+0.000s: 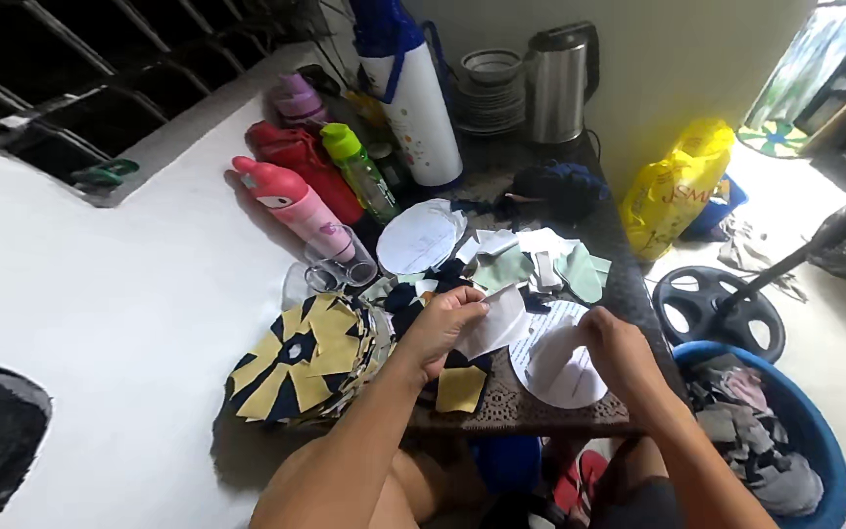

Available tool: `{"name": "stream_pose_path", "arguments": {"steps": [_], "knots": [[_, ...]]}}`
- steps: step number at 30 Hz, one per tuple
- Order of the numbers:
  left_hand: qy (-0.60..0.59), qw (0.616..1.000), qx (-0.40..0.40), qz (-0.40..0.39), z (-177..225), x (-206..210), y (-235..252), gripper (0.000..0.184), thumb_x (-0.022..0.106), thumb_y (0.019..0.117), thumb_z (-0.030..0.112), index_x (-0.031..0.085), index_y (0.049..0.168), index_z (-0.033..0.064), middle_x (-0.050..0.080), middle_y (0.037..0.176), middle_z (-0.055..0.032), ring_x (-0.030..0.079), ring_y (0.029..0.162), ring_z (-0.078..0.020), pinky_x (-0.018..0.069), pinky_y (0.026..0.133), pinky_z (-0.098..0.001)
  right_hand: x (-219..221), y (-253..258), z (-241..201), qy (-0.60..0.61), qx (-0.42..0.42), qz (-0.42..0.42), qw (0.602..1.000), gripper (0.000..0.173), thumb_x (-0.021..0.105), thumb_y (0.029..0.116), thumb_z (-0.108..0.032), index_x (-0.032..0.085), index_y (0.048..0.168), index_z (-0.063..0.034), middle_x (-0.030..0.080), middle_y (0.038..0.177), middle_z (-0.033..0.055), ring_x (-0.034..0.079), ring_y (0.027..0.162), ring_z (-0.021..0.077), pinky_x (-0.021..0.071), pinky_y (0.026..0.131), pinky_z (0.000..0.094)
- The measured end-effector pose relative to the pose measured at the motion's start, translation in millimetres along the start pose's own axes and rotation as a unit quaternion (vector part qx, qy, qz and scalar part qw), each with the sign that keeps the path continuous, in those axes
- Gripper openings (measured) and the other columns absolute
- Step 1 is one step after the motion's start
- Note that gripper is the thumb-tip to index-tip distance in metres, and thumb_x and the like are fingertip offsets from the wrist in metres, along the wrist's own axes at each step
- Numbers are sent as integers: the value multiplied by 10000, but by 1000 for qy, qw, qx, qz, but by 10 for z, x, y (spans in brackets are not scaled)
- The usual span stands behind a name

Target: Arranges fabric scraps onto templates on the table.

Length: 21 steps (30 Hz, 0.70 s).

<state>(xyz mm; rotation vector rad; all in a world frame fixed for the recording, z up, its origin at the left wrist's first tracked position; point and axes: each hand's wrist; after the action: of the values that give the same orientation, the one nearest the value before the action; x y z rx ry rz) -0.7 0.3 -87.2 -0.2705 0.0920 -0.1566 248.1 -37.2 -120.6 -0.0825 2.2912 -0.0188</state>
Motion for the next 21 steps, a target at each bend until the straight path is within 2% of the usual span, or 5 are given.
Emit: {"name": "stream_pose_path", "arguments": {"steps": [4,8,14,18,21], "knots": [[-64,998,-12,14,-117,-104,-3,111,540,1036,46,614,1109,7,676,878,-41,672,770,-100,583,726,-271,-342,363,-502,41,-55,-9,998,182,557,1026,-76,685,1104,28,721,945,145,714,845,235,583,833,437],[-62,998,-7,-15,-68,-95,-52,144,538,1048,72,644,1123,11,696,937,-36,684,839,-98,589,782,-282,-448,663,-862,-22,-134,109,985,282,577,1039,-129,610,1278,18,691,1141,238,687,1041,405,535,893,610],[-57,993,30,-98,-31,-22,-110,129,556,1045,85,673,1065,34,697,907,8,676,834,-64,579,796,-258,-166,620,-561,275,-120,-173,938,566,643,951,-175,474,1462,1,636,1320,106,642,1141,134,536,976,322],[-14,989,40,-145,-50,43,-107,82,611,1006,61,679,1040,29,695,886,16,669,802,-46,572,765,-232,-71,500,-304,341,-88,-215,911,148,647,929,-62,689,1071,-52,703,856,-75,643,785,-9,533,744,198],[145,979,60,-129,-66,100,-45,136,662,955,48,693,1082,11,707,957,-46,670,837,-81,566,799,-280,-114,508,-280,272,-77,-155,947,50,682,919,-30,725,941,-45,690,815,-66,617,740,-19,520,720,185]]}}
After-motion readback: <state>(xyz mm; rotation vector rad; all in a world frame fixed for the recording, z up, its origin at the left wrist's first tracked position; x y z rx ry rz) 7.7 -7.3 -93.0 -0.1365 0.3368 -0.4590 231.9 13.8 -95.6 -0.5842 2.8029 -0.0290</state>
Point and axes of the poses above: each hand's wrist, its own y-axis towards the middle knuckle, its own x-axis out of the palm, z = x × y
